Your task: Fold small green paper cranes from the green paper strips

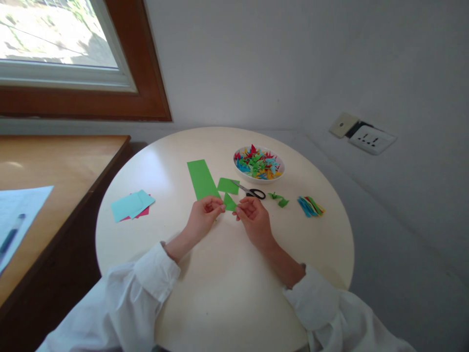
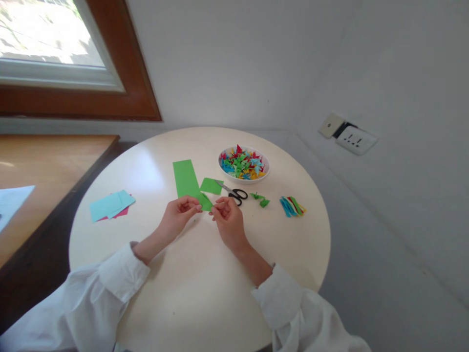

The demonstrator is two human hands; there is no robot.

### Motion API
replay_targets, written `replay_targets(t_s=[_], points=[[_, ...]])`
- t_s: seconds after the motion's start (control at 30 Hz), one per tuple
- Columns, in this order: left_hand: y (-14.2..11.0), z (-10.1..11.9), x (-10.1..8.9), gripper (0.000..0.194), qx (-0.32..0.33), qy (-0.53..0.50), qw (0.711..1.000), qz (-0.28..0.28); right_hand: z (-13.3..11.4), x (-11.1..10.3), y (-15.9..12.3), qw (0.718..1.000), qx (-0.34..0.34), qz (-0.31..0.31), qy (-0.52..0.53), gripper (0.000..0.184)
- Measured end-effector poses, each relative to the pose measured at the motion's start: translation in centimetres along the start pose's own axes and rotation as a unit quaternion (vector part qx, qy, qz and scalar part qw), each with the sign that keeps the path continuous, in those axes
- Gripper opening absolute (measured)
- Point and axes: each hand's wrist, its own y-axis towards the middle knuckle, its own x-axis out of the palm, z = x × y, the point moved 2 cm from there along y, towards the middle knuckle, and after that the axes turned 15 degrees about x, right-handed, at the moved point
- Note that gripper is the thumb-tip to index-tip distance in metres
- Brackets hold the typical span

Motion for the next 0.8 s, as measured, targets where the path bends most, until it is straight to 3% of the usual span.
replay_targets(t_s=[0.37,0.53,0.63,0.8], points=[[-0.25,0.39,0.3,0.026,0.02,-0.004,0.999,-0.026,-0.37,0.14,-0.06,1.0,0.016,0.001,0.019,0.031],[-0.34,0.39,0.46,0.029,-0.002,-0.005,1.0,-0.031,-0.41,0.07,-0.07,1.0,0.004,0.007,0.022,0.028],[-0.37,0.31,0.53,0.026,-0.013,-0.001,0.998,-0.061,-0.39,-0.02,-0.04,0.999,0.0,0.016,0.031,0.027],[-0.39,0.33,0.53,0.025,0.023,0.051,0.99,-0.126,-0.4,0.0,-0.12,1.0,-0.006,0.016,0.023,0.028]])
